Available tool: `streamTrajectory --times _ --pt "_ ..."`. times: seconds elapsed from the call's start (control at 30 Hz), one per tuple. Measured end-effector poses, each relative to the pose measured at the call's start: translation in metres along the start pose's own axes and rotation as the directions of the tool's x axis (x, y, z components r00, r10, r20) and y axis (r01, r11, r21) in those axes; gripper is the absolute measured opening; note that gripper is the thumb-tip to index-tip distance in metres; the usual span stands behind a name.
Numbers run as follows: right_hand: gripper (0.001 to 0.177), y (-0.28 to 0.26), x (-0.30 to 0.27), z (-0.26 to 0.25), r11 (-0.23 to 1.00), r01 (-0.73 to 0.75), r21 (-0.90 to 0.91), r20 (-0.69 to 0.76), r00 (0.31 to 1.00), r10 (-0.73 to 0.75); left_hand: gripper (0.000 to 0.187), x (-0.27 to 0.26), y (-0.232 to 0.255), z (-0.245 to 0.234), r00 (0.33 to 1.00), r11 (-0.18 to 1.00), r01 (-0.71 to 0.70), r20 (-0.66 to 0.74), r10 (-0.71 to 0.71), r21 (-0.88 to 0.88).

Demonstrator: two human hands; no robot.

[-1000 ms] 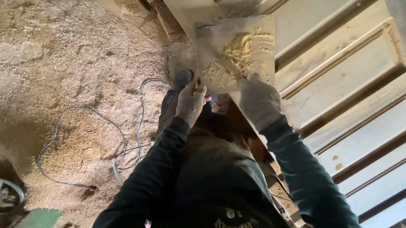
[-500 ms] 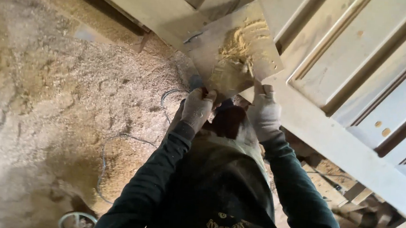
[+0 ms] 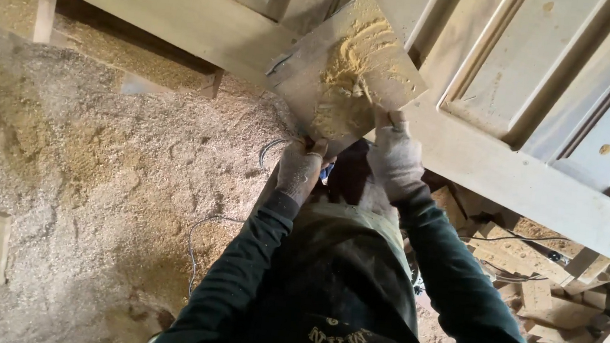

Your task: Applying wood filler to small holes and imperfections on a wooden door using a hawk and a small applicator stick.

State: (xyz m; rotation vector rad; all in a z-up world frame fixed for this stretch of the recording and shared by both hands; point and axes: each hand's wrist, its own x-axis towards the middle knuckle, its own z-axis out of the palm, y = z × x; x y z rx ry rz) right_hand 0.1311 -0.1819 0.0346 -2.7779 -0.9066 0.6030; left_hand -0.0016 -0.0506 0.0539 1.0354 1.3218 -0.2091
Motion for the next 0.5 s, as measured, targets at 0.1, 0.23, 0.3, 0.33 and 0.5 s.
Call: streamTrajectory --times 0.1,0.23,0.3,0.33,0.5 --pt "0.087 -0.016 -0.004 -0.002 1.0 -0.005 -0.024 0.082 0.997 0.007 0.039 0.002 -0.001 0.002 1.0 1.0 0.002 -0.008 -0.002 -0.019" --pt "0.096 -0.001 -0.004 0.019 0.998 0.033 -0.051 0.119 0.992 -0.027 0.036 0.012 -0.013 0.007 0.999 0.996 -0.025 -0.045 0.021 -0.09" --pt "0.092 -0.014 -0.008 0.004 0.999 0.033 -0.027 0.133 0.991 -0.029 0.038 0.004 -0.006 -0.002 0.998 0.997 -0.025 -0.056 0.021 -0.07" --pt "0.088 -0.02 -0.011 -0.004 1.0 0.03 -0.005 0.143 0.989 -0.029 0.039 0.001 -0.003 -0.005 0.998 0.998 -0.027 -0.062 0.024 -0.048" --pt "0.093 -0.014 -0.012 -0.003 0.974 0.217 -0.071 0.031 0.976 -0.215 0.04 0.019 -0.022 -0.006 0.996 0.993 -0.048 -0.064 0.054 0.104"
